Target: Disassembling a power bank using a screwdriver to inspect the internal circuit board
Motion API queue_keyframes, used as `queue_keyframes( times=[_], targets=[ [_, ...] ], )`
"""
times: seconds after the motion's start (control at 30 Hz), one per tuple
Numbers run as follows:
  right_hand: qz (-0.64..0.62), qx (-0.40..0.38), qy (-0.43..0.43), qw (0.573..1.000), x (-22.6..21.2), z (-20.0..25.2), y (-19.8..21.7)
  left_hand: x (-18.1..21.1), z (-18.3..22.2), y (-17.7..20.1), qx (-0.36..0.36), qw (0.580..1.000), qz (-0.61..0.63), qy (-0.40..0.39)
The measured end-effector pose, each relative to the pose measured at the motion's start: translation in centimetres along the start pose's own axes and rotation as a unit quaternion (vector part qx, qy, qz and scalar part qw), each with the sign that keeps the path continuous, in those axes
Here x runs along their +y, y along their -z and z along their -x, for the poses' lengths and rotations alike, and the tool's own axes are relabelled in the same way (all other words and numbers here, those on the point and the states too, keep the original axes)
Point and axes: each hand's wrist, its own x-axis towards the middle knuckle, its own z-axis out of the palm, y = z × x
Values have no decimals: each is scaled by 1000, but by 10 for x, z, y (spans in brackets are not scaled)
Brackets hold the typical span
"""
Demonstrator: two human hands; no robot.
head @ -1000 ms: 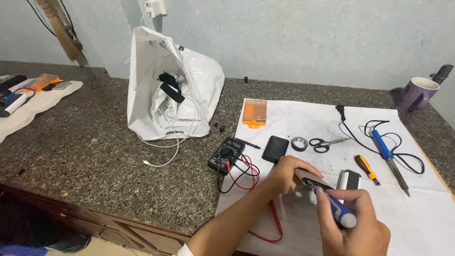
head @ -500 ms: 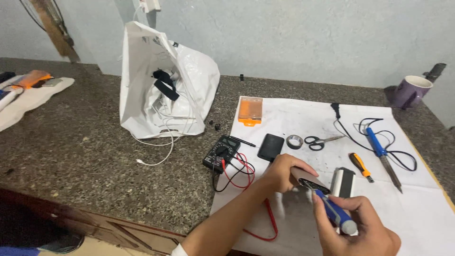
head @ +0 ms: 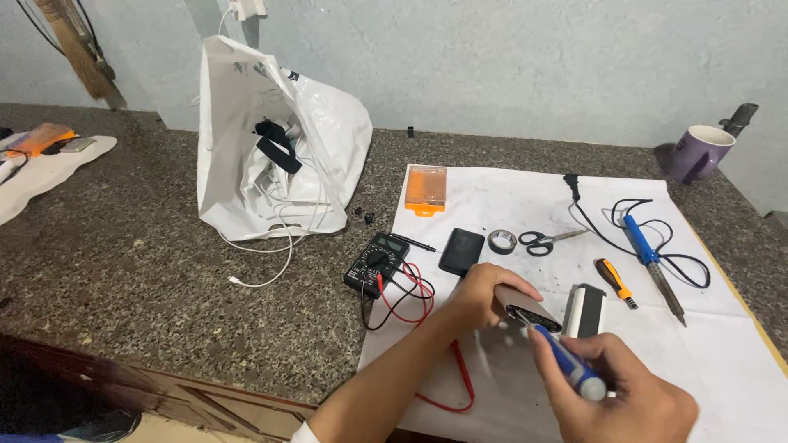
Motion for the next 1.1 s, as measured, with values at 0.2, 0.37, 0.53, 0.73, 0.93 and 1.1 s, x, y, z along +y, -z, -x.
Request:
queue_keyframes(
  times=[0.2,0.37,0.53,0.73,0.93,1.1],
  targets=[
    [145,10,-40,989,11,-9,6,-26,-6,-11,40,990,-11,-138],
    [105,-22,-33,994,2,-8,8,-8,0,-3,23,996,-21,-85],
    [-26,-23,134,990,-2,-9,10,-16,-3,-3,22,995,-25,-95],
    [6,-17,82,996,8,-2,7,-16,-5,-5,22,995,-53,-85],
    [14,-105,-45,993,14,-3,9,-19,-6,-7,32,993,-22,-113],
    [-6,-102,-33,994,6,-2,14,-5,0,-3,29,996,-21,-86]
  ],
)
